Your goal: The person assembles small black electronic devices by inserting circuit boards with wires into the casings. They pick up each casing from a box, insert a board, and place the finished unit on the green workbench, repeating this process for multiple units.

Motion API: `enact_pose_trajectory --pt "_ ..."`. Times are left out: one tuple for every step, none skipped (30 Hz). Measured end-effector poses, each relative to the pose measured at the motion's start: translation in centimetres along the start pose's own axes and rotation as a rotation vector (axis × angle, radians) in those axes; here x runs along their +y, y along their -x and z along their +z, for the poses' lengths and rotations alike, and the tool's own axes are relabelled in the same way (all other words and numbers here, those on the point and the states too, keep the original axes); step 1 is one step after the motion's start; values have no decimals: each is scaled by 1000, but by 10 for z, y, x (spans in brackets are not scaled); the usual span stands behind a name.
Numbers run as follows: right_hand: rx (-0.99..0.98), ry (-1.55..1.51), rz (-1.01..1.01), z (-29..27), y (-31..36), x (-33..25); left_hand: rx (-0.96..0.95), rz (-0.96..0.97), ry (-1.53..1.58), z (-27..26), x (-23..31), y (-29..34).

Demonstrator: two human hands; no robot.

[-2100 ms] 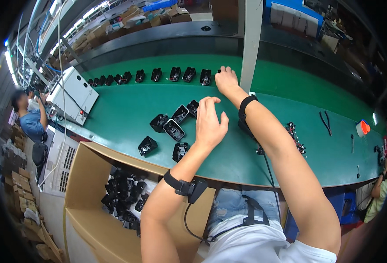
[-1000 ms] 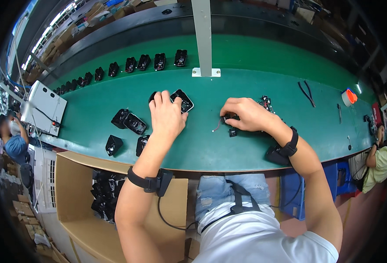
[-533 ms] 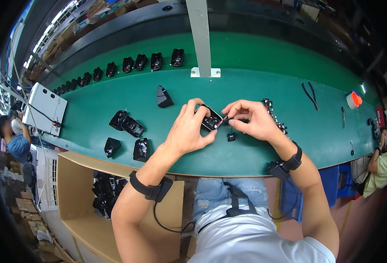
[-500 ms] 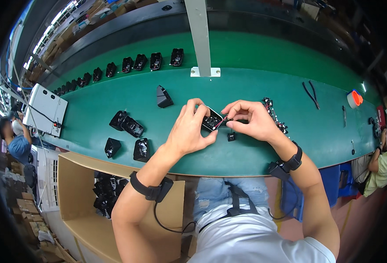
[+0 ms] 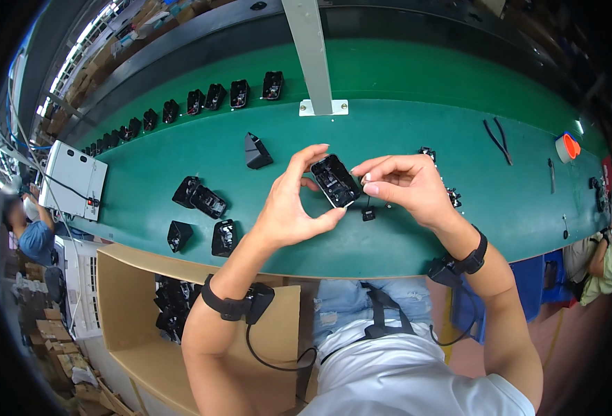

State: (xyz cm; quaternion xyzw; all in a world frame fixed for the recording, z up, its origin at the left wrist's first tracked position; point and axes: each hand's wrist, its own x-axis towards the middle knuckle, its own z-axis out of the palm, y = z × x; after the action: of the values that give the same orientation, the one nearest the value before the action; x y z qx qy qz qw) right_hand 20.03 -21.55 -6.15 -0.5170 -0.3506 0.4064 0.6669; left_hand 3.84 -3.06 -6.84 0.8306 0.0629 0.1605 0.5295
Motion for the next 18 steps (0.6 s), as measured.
enact_pose_trajectory --pt "0 20 -42 -1 1 2 -18 -12 9 0 0 -1" --pt "0 39 -84 -1 3 6 -35 -24 17 1 2 -3" --pt "4 51 -123 0 5 9 -60 -41 25 1 3 -3" --pt "15 88 -142 2 5 10 -64 -32 38 2 4 -2" --pt "27 125 -161 4 5 9 -70 -23 51 3 5 -2" --pt "37 162 -184 7 4 8 -73 -11 60 4 5 -2" --pt "36 298 -289 10 4 8 -58 23 46 4 4 -1" --pt "35 434 -393 12 4 7 -42 57 32 5 2 1" --pt "29 577 -499 12 3 6 -21 96 22 6 1 0" --pt "35 605 -564 14 3 7 -34 89 42 7 2 0" --pt "40 631 -630 16 3 8 -47 81 62 6 4 -1" --pt "48 654 -697 17 4 9 -62 72 78 5 5 -1" --pt "50 671 -711 17 4 10 -60 72 81 6 4 -1" --pt "73 696 -700 17 4 10 -59 71 85 7 4 -2" --pt "101 716 -691 19 4 9 -62 70 83 7 5 -2" --pt "130 737 -682 21 5 8 -57 69 64 7 6 -1" --pt "136 729 -658 23 6 9 -51 68 46 6 8 1" --pt "139 728 -636 25 6 9 -41 72 30 7 9 1"
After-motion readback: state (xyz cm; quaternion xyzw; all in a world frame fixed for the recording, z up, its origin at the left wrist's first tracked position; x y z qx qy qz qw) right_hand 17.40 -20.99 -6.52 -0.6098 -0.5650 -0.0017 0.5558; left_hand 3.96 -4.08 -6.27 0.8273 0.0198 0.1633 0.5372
